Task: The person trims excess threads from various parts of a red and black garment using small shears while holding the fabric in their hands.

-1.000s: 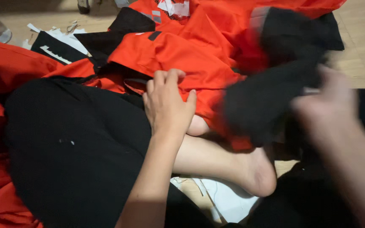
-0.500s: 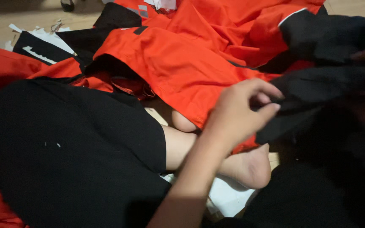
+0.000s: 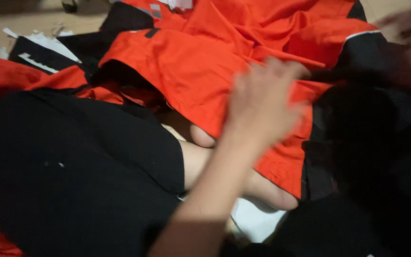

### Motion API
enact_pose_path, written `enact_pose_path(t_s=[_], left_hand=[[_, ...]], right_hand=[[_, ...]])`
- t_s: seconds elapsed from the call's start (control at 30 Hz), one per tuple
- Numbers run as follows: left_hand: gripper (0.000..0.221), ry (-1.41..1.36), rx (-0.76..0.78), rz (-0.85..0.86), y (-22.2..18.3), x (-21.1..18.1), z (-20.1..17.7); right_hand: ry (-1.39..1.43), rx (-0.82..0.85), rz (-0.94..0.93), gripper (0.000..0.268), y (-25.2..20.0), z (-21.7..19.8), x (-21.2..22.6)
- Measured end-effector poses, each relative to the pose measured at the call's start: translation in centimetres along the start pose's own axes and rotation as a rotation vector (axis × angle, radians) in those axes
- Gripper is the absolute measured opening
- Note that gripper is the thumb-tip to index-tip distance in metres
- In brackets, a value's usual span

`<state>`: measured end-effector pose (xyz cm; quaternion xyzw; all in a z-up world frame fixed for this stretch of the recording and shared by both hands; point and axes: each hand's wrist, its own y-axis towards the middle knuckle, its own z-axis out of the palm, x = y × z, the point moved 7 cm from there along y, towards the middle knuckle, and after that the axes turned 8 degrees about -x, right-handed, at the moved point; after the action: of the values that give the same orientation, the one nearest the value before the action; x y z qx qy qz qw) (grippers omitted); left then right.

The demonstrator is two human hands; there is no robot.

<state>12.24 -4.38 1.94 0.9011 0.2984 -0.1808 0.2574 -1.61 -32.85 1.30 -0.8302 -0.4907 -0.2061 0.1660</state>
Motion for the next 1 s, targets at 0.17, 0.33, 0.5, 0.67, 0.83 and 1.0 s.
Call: enact_pose_path(t_s=[0.17, 0.33, 0.5, 0.67, 0.83, 1.0], left_hand=[[0.024, 0.137, 0.016, 0.153, -1.1, 7.7, -1.0], [0.022, 0.053, -0.129, 0.331, -5.8, 4.7, -4.0], [0.071, 0.1, 0.308, -0.407, -6.7, 5.9, -2.8], [0.126, 0.044, 0.764, -0.742, -8.8, 4.2, -4.4], [0.132, 0.165, 1.021, -0.737, -10.1, 4.3, -2.4], [0.035, 0.203, -0.175, -0.296, -4.7, 5.9, -5.2]], right_hand=[[-0.165, 0.058, -0.028, 0.027, -0.9, 8.6, 12.3], [-0.133, 0.002, -0.132, 0.05, -2.2, 8.5, 8.6], [-0.042, 0.315, 0.009, 0.041, -2.1, 9.0, 6.2], [0.081, 0.133, 0.223, 0.029, -6.6, 9.1, 1.2], [-0.707, 0.489, 0.24, 0.031, -7.5, 11.0, 7.1], [-0.379, 0.019, -0.01, 0.033, -4.5, 7.2, 15.9]])
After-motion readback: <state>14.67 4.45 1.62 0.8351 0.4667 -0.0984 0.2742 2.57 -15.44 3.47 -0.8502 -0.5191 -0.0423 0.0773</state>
